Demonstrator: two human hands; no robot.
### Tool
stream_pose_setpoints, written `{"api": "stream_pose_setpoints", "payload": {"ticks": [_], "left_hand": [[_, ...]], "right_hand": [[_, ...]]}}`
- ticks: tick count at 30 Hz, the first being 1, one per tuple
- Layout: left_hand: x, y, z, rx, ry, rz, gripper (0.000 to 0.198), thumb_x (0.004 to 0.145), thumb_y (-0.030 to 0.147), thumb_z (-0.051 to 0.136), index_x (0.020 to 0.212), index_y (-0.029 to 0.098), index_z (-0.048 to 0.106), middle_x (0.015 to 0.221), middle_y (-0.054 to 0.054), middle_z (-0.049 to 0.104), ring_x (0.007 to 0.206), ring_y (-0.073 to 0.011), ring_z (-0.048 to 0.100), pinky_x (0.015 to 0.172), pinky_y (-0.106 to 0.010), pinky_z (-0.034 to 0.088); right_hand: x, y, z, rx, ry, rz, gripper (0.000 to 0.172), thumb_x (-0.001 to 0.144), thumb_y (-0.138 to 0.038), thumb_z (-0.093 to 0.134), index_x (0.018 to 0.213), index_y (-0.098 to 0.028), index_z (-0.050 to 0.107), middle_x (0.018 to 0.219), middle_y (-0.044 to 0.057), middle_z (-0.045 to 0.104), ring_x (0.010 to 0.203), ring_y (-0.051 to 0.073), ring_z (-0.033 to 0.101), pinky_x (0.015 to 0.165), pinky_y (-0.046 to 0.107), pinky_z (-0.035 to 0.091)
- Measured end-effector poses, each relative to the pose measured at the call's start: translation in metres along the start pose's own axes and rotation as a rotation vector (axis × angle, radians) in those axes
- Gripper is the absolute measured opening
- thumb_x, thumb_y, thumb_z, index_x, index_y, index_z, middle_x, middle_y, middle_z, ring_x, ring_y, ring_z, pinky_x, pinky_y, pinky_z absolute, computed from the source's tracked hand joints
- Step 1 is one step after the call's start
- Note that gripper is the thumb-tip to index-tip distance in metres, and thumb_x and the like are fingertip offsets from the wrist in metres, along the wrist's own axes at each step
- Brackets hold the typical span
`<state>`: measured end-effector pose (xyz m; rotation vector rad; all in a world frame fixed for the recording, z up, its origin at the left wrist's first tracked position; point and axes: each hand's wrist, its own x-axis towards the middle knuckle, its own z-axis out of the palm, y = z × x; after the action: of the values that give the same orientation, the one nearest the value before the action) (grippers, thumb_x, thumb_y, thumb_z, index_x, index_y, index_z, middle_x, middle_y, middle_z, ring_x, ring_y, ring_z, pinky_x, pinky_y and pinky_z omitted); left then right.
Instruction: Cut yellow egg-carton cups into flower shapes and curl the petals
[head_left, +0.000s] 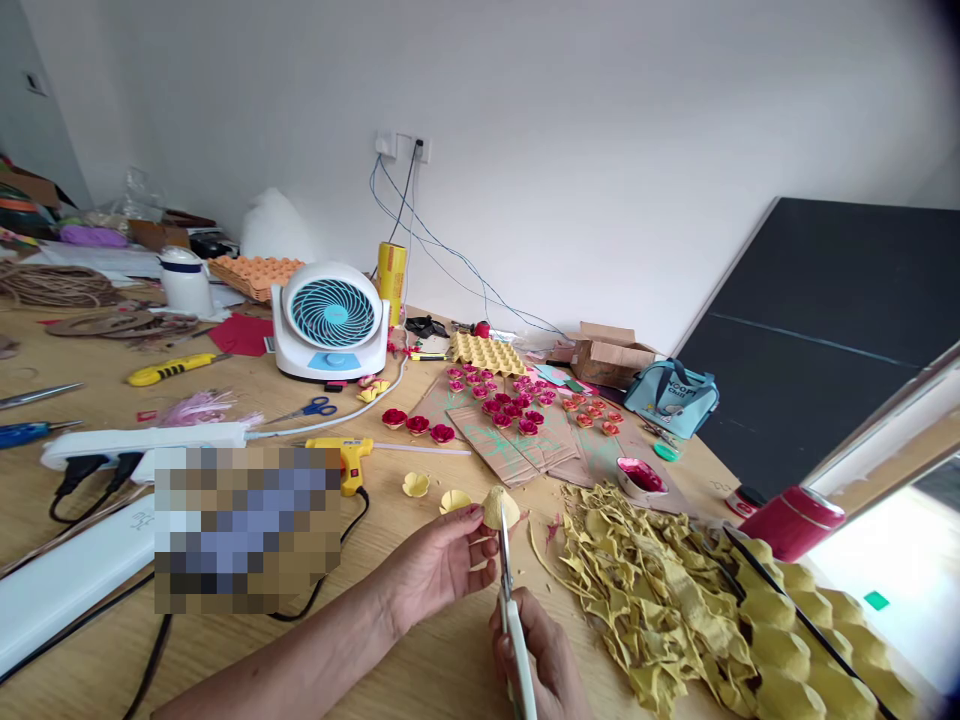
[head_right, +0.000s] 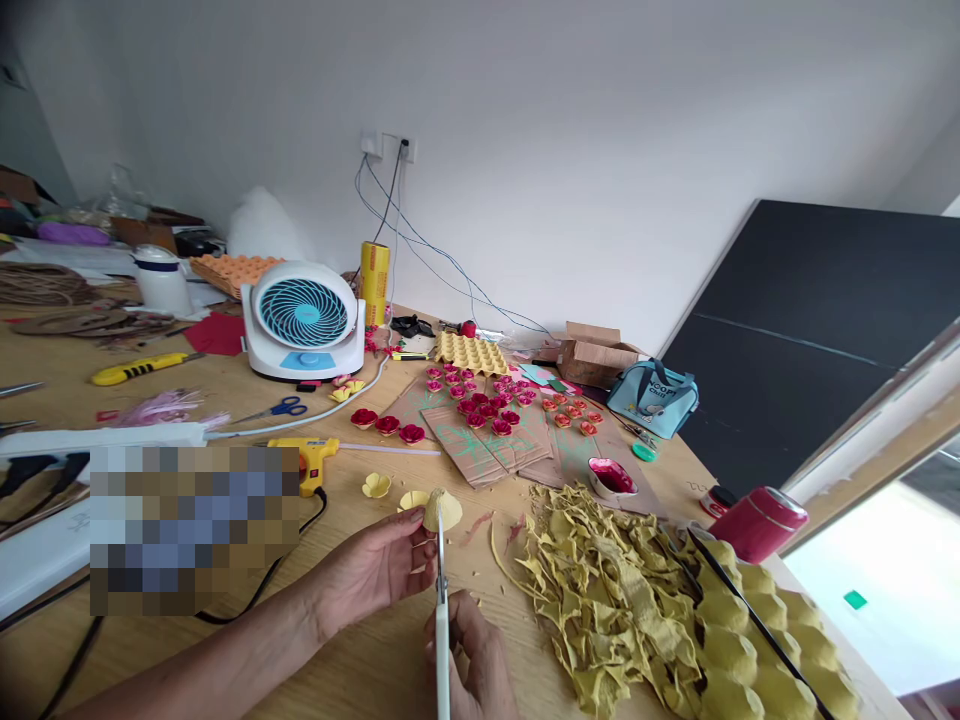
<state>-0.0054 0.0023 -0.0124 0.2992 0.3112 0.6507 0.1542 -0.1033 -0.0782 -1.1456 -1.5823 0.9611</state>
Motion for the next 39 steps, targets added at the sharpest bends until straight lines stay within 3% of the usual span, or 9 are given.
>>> {"api": "stream_pose_setpoints", "payload": {"ticks": [5, 13, 20, 31, 39], "left_hand": [[0.0, 0.0, -0.001, 0.014, 0.005, 0.011, 0.007, 0.083, 0.014, 0.071, 0.087, 0.011, 0.067, 0.078, -0.005, 0.071, 0.066, -0.013, 0.066, 0.065, -0.028, 0.055], [-0.003, 0.0, 0.005, 0.034, 0.055, 0.045, 0.008, 0.081, 0.014, 0.073, 0.082, 0.013, 0.065, 0.076, -0.005, 0.072, 0.065, -0.0136, 0.066, 0.063, -0.028, 0.055], [-0.006, 0.001, 0.009, 0.045, 0.074, 0.026, 0.003, 0.085, 0.014, 0.068, 0.084, 0.013, 0.065, 0.076, -0.004, 0.071, 0.064, -0.0132, 0.066, 0.062, -0.028, 0.055], [-0.005, -0.001, 0.006, 0.028, 0.032, 0.019, 0.006, 0.084, 0.015, 0.069, 0.087, 0.011, 0.067, 0.077, -0.005, 0.07, 0.065, -0.0124, 0.065, 0.063, -0.027, 0.055], [-0.006, -0.004, 0.009, 0.001, 0.055, 0.049, 0.005, 0.083, 0.014, 0.07, 0.084, 0.013, 0.065, 0.078, -0.005, 0.07, 0.066, -0.0137, 0.066, 0.063, -0.028, 0.054]], "right_hand": [[0.0, 0.002, 0.001, -0.009, 0.011, -0.014, 0.04, 0.093, -0.059, 0.044, 0.086, -0.021, 0.051, 0.065, -0.002, 0.047, 0.055, 0.011, 0.04, 0.05, 0.023, 0.033], [0.0, 0.014, 0.011, 0.012, 0.14, -0.024, 0.045, 0.091, -0.063, 0.044, 0.079, -0.021, 0.051, 0.059, -0.005, 0.04, 0.049, 0.009, 0.031, 0.045, 0.022, 0.023], [-0.002, 0.007, 0.015, 0.064, 0.153, 0.024, 0.048, 0.09, -0.067, 0.043, 0.082, -0.02, 0.053, 0.055, -0.007, 0.034, 0.044, 0.008, 0.024, 0.042, 0.022, 0.018], [-0.003, -0.002, 0.018, 0.044, 0.194, -0.002, 0.049, 0.092, -0.066, 0.043, 0.08, -0.02, 0.055, 0.051, -0.007, 0.037, 0.041, 0.007, 0.027, 0.04, 0.021, 0.018], [0.0, -0.012, 0.017, 0.013, 0.209, 0.006, 0.052, 0.089, -0.069, 0.045, 0.079, -0.02, 0.058, 0.051, -0.005, 0.041, 0.043, 0.009, 0.032, 0.04, 0.021, 0.026]]}}
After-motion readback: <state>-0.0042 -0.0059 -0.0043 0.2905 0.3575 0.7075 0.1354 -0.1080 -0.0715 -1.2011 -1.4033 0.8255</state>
